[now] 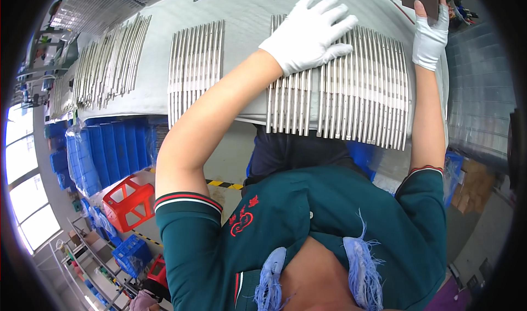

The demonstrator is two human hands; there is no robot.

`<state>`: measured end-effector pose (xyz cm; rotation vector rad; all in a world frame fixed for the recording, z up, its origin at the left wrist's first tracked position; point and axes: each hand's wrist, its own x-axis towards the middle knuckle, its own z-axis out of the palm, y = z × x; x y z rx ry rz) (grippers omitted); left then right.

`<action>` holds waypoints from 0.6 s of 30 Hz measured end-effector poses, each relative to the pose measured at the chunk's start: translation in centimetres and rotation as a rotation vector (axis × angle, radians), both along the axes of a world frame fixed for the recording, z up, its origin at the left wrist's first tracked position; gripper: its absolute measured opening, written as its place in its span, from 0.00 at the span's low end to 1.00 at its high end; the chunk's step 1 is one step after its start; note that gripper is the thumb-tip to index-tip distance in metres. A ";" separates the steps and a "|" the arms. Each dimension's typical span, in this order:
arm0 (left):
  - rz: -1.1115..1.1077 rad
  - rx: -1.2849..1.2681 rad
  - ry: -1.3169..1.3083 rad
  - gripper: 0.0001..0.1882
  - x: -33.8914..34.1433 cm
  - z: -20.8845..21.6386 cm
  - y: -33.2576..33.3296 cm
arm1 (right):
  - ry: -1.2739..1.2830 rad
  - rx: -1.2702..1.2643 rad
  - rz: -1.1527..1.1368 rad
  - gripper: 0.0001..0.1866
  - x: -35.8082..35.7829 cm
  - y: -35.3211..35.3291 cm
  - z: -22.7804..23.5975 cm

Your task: Sorting and aligning metal rods on a factory workbench using an alignment tool.

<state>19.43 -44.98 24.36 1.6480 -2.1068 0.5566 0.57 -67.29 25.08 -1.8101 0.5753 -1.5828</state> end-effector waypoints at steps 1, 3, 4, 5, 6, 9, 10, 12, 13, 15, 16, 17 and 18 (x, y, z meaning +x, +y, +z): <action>-0.005 0.005 0.009 0.31 -0.5 -0.1 -0.4 | -0.008 -0.013 0.002 0.36 0.1 -0.1 0.0; -0.019 -0.012 0.020 0.30 -0.9 -0.2 -0.8 | -0.014 -0.048 -0.003 0.35 0.1 -0.5 -0.1; -0.023 -0.013 0.020 0.30 -0.8 0.0 -0.7 | -0.013 -0.049 -0.007 0.35 -0.1 -0.6 -0.1; -0.021 -0.019 0.012 0.30 -0.4 0.1 -0.4 | -0.006 -0.059 -0.033 0.35 -0.2 -0.7 0.0; -0.021 -0.023 0.003 0.30 0.1 0.5 0.0 | 0.001 -0.067 -0.060 0.35 -0.4 -0.7 0.1; -0.031 -0.001 -0.020 0.30 2.5 1.4 2.4 | 0.046 -0.150 -0.090 0.35 -0.7 -1.3 0.1; -0.034 0.009 -0.062 0.30 3.3 1.5 2.9 | 0.055 -0.155 -0.108 0.35 -1.0 -1.1 0.4; -0.012 0.029 -0.078 0.30 4.3 2.1 3.9 | 0.097 -0.260 -0.164 0.35 -1.2 -0.4 0.9; 0.039 0.057 -0.105 0.30 4.2 2.5 4.1 | 0.065 -0.103 -0.075 0.35 -0.9 1.2 1.9; 0.029 0.042 -0.059 0.30 2.7 2.7 3.2 | 0.010 -0.040 0.061 0.37 -0.9 1.9 2.2; 0.048 0.031 -0.021 0.30 2.1 2.8 3.0 | -0.013 0.018 0.128 0.37 -0.2 2.8 2.6; 0.009 0.027 -0.030 0.30 1.1 2.5 2.3 | -0.036 0.167 0.187 0.39 0.3 4.0 3.1; -0.052 0.021 -0.007 0.29 -0.2 2.3 1.3 | -0.033 0.162 0.178 0.39 0.4 4.8 4.1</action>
